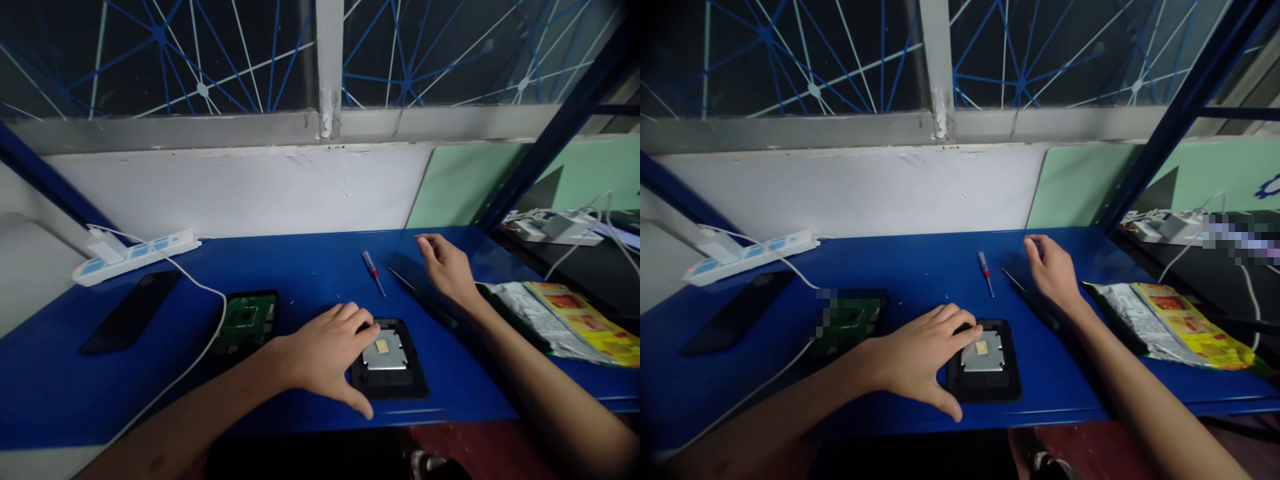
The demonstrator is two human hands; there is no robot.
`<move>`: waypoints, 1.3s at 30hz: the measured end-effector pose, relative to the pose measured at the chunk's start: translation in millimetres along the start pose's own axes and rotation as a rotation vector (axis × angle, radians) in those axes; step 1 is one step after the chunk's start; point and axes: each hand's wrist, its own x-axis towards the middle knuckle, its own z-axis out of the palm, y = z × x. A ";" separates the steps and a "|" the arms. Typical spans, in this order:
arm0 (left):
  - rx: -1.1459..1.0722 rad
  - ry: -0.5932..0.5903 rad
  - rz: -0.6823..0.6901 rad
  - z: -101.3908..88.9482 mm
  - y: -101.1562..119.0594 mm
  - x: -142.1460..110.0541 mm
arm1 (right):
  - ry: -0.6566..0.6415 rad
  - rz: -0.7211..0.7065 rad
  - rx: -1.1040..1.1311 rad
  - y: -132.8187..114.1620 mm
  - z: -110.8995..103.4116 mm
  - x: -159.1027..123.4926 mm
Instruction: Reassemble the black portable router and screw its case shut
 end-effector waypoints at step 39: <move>0.070 -0.177 -0.732 -65.4 -62.2 -147.4 | -0.031 0.002 -0.042 -2.4 -4.2 -0.9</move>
